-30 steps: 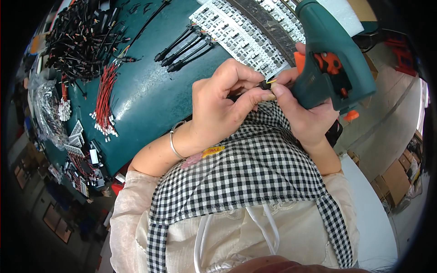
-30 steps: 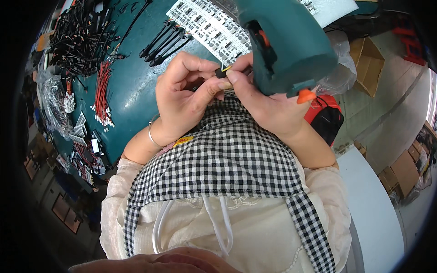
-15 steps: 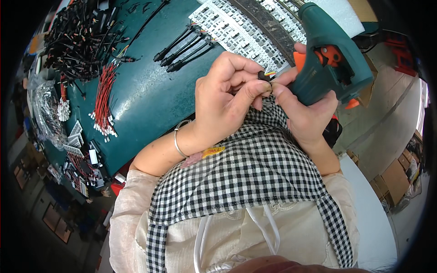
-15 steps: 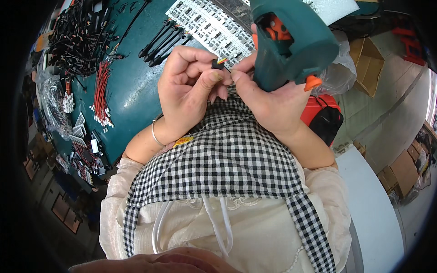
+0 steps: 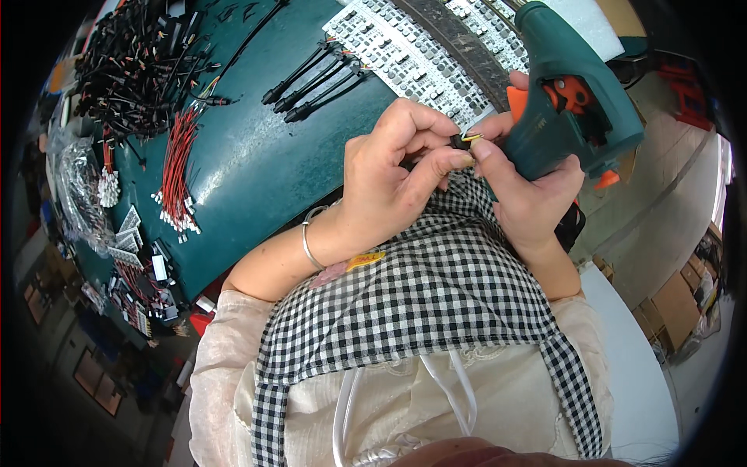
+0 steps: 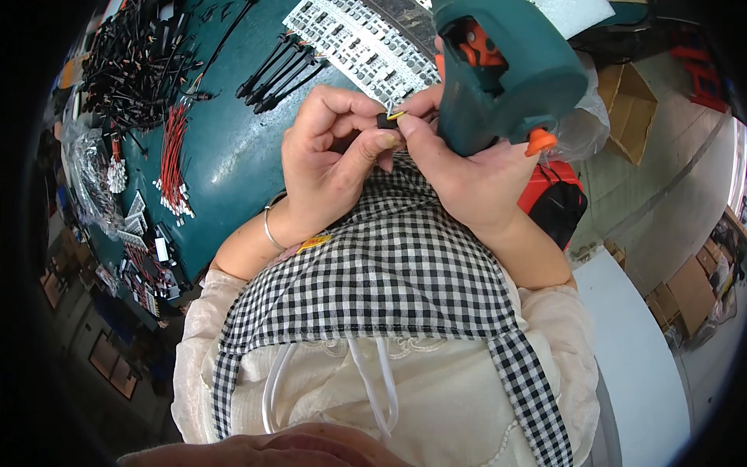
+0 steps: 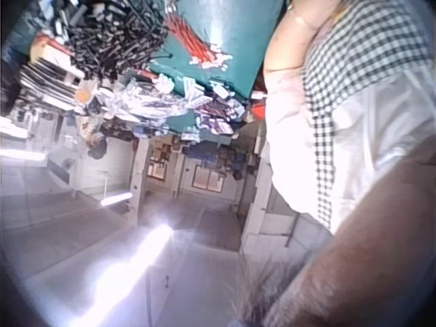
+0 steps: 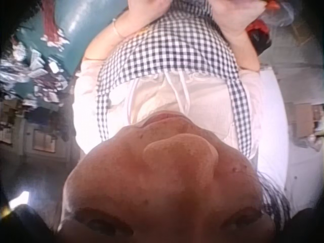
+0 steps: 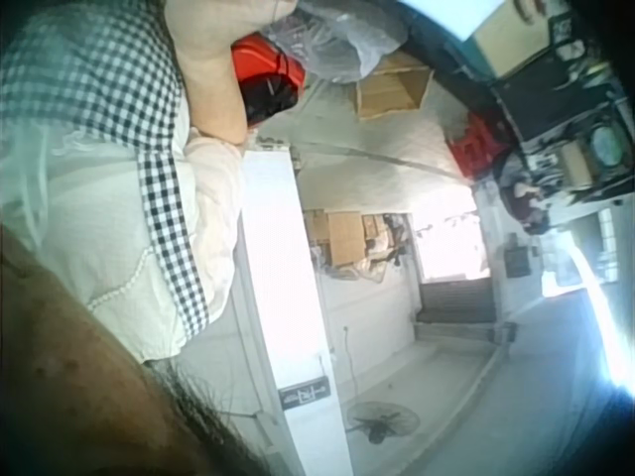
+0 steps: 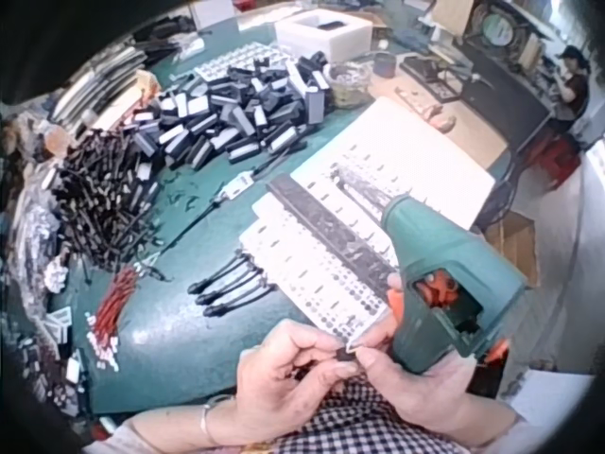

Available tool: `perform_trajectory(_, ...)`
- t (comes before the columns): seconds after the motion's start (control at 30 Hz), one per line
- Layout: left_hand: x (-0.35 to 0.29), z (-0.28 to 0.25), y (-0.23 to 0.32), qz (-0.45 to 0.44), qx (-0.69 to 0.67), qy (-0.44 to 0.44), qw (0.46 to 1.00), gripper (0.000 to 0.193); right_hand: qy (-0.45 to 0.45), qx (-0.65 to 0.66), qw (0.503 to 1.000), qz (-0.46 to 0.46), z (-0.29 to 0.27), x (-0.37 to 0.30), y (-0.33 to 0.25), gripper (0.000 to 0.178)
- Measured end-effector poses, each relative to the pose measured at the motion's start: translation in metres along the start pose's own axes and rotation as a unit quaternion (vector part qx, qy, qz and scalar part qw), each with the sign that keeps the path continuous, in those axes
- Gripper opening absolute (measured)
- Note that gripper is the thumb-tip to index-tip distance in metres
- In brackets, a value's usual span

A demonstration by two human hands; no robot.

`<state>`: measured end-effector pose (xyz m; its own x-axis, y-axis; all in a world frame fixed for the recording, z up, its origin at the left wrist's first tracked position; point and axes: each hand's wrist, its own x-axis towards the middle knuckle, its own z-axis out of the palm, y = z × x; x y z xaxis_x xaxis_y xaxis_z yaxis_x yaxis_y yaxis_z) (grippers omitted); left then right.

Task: The person uses a soldering iron to attach wires to a circuit board. They repeatedly pick up wires, position them on the board, and apply heat to secure the connections. The person works methodically through a batch of wires, placing finished units on the table.

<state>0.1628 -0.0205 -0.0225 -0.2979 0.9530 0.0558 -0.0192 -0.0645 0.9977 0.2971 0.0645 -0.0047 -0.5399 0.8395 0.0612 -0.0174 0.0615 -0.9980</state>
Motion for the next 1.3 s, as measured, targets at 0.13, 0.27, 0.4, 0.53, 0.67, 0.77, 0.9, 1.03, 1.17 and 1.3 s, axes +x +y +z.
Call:
perform_trajectory(0.13, -0.001, 0.002, 0.000, -0.022, -0.043, 0.009, 0.999, 0.016, 0.000, -0.043, 0.999, -0.020, -0.001, -0.001, 0.002, 0.056)
perform_trajectory(0.27, -0.003, 0.010, -0.003, -0.044, -0.109, 0.056, 0.992, 0.014, -0.010, -0.063, 0.996, -0.055, 0.000, -0.001, 0.002, 0.054)
perform_trajectory(0.4, 0.002, 0.002, 0.005, -0.128, -0.161, 0.030, 0.978, 0.012, -0.021, -0.115, 0.991, -0.062, -0.003, -0.006, -0.002, 0.056)
perform_trajectory(0.53, 0.003, -0.003, 0.006, -0.137, -0.176, 0.002, 0.975, 0.015, 0.008, -0.070, 0.997, -0.008, -0.007, -0.006, -0.001, 0.061)
perform_trajectory(0.67, 0.003, -0.006, 0.007, -0.172, -0.173, -0.038, 0.969, 0.018, -0.077, -0.113, 0.987, -0.081, -0.015, 0.006, -0.004, 0.062)
perform_trajectory(0.77, 0.004, -0.009, 0.011, -0.211, -0.166, -0.086, 0.960, 0.020, -0.164, -0.200, 0.958, -0.125, -0.021, 0.014, -0.008, 0.060)
perform_trajectory(0.9, 0.005, -0.013, 0.014, -0.247, -0.188, -0.107, 0.945, 0.018, -0.142, -0.139, 0.976, -0.089, -0.021, 0.012, -0.006, 0.052)
perform_trajectory(1.03, 0.001, -0.012, 0.006, -0.101, -0.060, -0.106, 0.987, 0.018, -0.105, -0.085, 0.988, -0.080, -0.017, 0.009, -0.003, 0.045)
perform_trajectory(1.17, 0.001, -0.016, 0.007, -0.006, 0.098, -0.106, 0.990, 0.014, -0.078, -0.073, 0.993, -0.055, -0.018, 0.005, 0.000, 0.043)
perform_trajectory(1.3, 0.001, -0.016, 0.004, 0.066, 0.145, -0.098, 0.982, 0.011, -0.068, -0.032, 0.997, 0.008, -0.017, 0.005, -0.009, 0.049)
